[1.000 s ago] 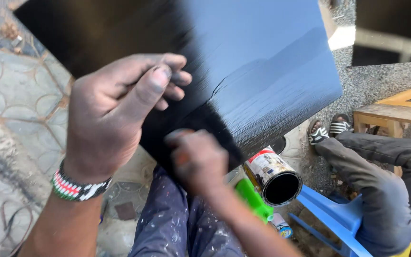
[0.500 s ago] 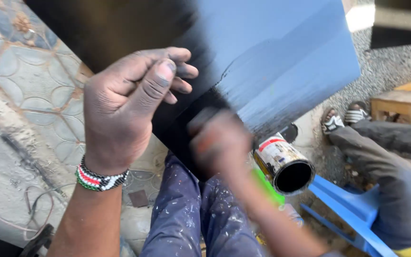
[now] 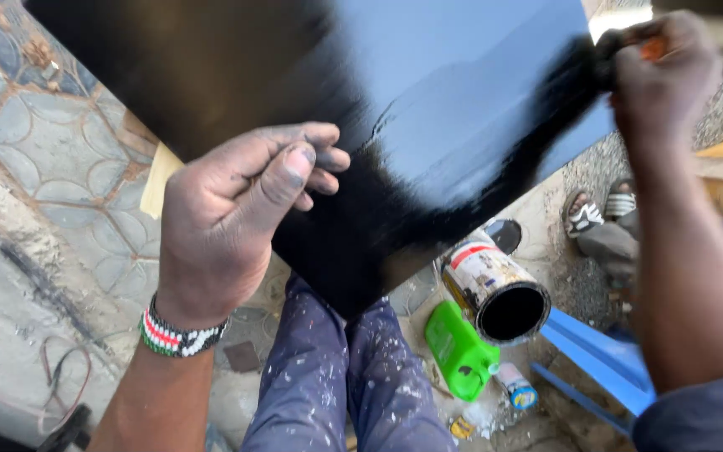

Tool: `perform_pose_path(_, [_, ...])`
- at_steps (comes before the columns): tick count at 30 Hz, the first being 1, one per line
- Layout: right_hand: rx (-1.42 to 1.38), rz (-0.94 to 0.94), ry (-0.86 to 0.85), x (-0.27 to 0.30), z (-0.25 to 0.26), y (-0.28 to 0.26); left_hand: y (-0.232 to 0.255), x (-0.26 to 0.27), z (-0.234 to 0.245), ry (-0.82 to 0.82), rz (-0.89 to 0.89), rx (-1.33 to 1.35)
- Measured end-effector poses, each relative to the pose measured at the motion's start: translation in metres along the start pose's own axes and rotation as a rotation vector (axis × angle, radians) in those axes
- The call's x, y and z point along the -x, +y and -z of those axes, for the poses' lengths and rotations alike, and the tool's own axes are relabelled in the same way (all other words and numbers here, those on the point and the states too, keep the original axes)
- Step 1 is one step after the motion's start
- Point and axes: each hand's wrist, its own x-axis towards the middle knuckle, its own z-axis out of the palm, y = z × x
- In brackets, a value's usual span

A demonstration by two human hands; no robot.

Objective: The person applies black paint to a rectangular wooden board using a cloth wrapped around their hand. They repeatedly dip the cloth into a paint can and wipe the surface of the board, then flip it over to paint the other side. Finally, they use a sanding block to smooth the painted surface.

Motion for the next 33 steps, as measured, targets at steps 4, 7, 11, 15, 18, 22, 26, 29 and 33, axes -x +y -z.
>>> perform_pose_path(4, [-0.339, -0.354, -0.110, -0.034, -0.001, -0.013, -0.004, 0.003, 0.009, 0.036, -0.049, 0.010])
perform_pose_path(7, [-0.193, -0.352, -0.161, 0.019, -0.042, -0.100, -0.004, 0.006, 0.023, 0.117, -0.056, 0.011])
perform_pose_path(11, [-0.099, -0.128, -0.534, 0.124, -0.064, -0.413, -0.001, 0.002, 0.035, 0.200, -0.065, 0.014])
perform_pose_path(15, [-0.436, 0.059, -0.506, 0.187, -0.031, -0.509, 0.018, 0.002, 0.041, 0.225, -0.053, -0.022])
perform_pose_path(18, [-0.232, -0.091, -0.289, 0.160, -0.088, -0.335, 0.006, 0.004, 0.058, 0.253, 0.019, -0.050])
perform_pose_path(22, [0.199, -0.390, -0.188, -0.024, -0.056, -0.096, -0.018, 0.010, 0.077, 0.258, 0.062, -0.056])
perform_pose_path(26, [-0.183, -0.186, 0.012, -0.028, -0.053, -0.130, -0.029, 0.017, 0.090, 0.316, 0.116, -0.023])
perform_pose_path(29, [-0.494, -0.106, -0.121, 0.103, -0.064, -0.356, -0.031, 0.014, 0.091, 0.329, 0.136, -0.004])
perform_pose_path(33, [-0.443, 0.081, -0.430, 0.190, -0.060, -0.520, -0.010, 0.002, 0.084, 0.308, 0.090, -0.027])
